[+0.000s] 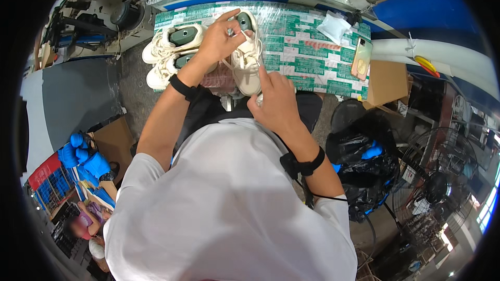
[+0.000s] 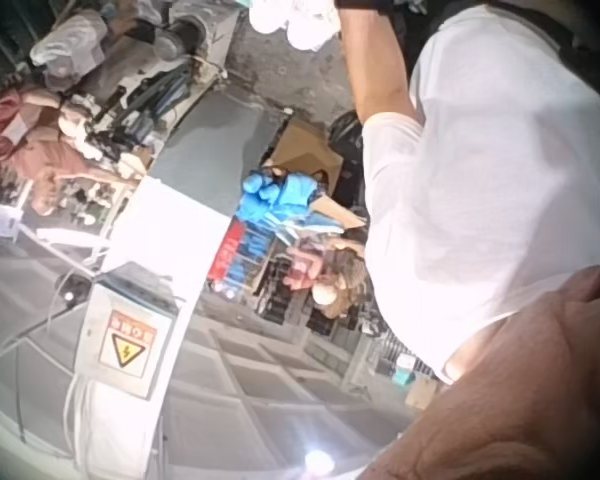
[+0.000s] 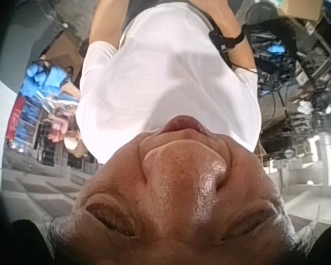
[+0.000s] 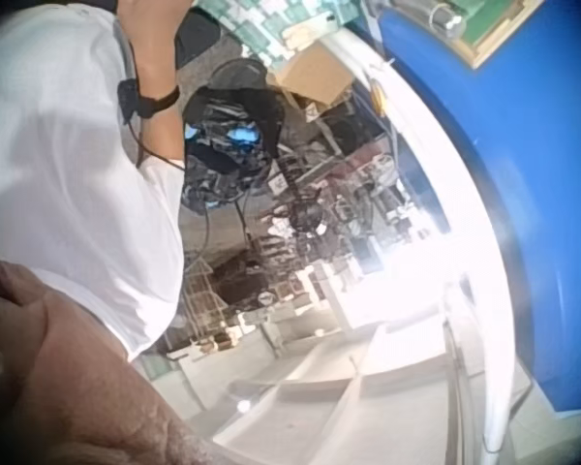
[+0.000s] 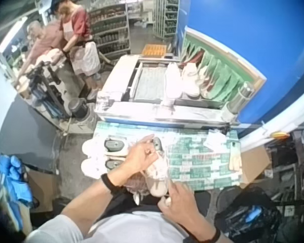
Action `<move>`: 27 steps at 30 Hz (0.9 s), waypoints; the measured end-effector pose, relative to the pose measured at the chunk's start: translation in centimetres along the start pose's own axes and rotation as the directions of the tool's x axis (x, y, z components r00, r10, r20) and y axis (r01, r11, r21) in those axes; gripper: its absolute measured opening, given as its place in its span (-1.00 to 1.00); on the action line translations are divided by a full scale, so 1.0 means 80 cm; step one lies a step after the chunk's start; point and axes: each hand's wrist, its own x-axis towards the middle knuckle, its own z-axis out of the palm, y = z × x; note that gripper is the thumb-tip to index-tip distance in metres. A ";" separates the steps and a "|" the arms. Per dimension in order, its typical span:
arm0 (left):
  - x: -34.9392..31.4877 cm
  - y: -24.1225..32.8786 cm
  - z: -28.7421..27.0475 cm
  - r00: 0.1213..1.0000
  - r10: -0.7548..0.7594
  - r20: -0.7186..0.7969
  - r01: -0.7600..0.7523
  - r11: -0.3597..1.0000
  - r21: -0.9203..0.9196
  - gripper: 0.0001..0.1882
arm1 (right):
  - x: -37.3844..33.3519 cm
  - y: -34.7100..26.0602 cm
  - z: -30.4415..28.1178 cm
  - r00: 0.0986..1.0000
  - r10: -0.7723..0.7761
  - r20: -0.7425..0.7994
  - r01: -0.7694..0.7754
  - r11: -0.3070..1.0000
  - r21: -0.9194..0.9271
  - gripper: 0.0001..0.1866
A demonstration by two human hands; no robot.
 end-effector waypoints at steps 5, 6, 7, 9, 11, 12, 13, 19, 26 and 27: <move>0.016 0.021 -0.019 0.993 -0.062 0.104 0.058 0.998 0.039 -0.57 | 0.032 -0.013 0.013 0.983 -0.111 -0.144 0.111 0.994 -0.011 -0.24; 0.016 0.023 -0.022 0.981 -0.076 0.179 0.069 0.997 0.043 -0.57 | 0.037 -0.008 0.023 0.987 -0.111 -0.115 0.109 0.994 -0.018 -0.25; 0.017 0.018 -0.023 0.980 -0.063 0.188 0.058 0.998 0.035 -0.57 | 0.044 -0.004 0.032 0.989 -0.116 -0.089 0.114 0.993 -0.026 -0.26; 0.018 0.009 -0.019 0.979 -0.047 0.196 0.046 0.999 0.012 -0.58 | 0.049 0.003 0.047 0.989 -0.125 -0.077 0.123 0.992 -0.025 -0.27; 0.015 0.007 -0.017 0.979 -0.023 0.201 0.030 0.999 -0.032 -0.65 | 0.055 -0.003 0.049 0.989 -0.136 -0.057 0.135 0.991 -0.021 -0.28; 0.014 0.006 -0.015 0.979 -0.025 0.201 0.032 0.999 -0.033 -0.65 | 0.056 -0.006 0.049 0.996 -0.069 -0.050 0.072 0.995 0.069 -0.29; 0.012 0.007 -0.013 0.982 -0.036 0.184 0.043 0.999 -0.034 -0.70 | 0.056 -0.011 0.044 0.999 -0.002 -0.036 0.007 0.987 0.157 -0.30; 0.000 -0.008 -0.019 0.986 -0.078 0.146 0.106 0.976 -0.192 -0.80 | 0.003 0.003 -0.008 0.974 0.132 0.185 -0.208 0.846 0.490 -0.36; 0.017 0.044 0.022 0.986 0.110 0.124 -0.074 0.962 -0.265 -0.73 | 0.003 0.081 0.057 0.888 0.437 -0.141 -0.310 0.798 0.517 -0.40; 0.020 0.048 0.034 0.977 0.163 0.134 -0.115 0.945 -0.306 -0.70 | 0.006 0.089 0.061 0.889 0.409 -0.207 -0.300 0.860 0.413 -0.39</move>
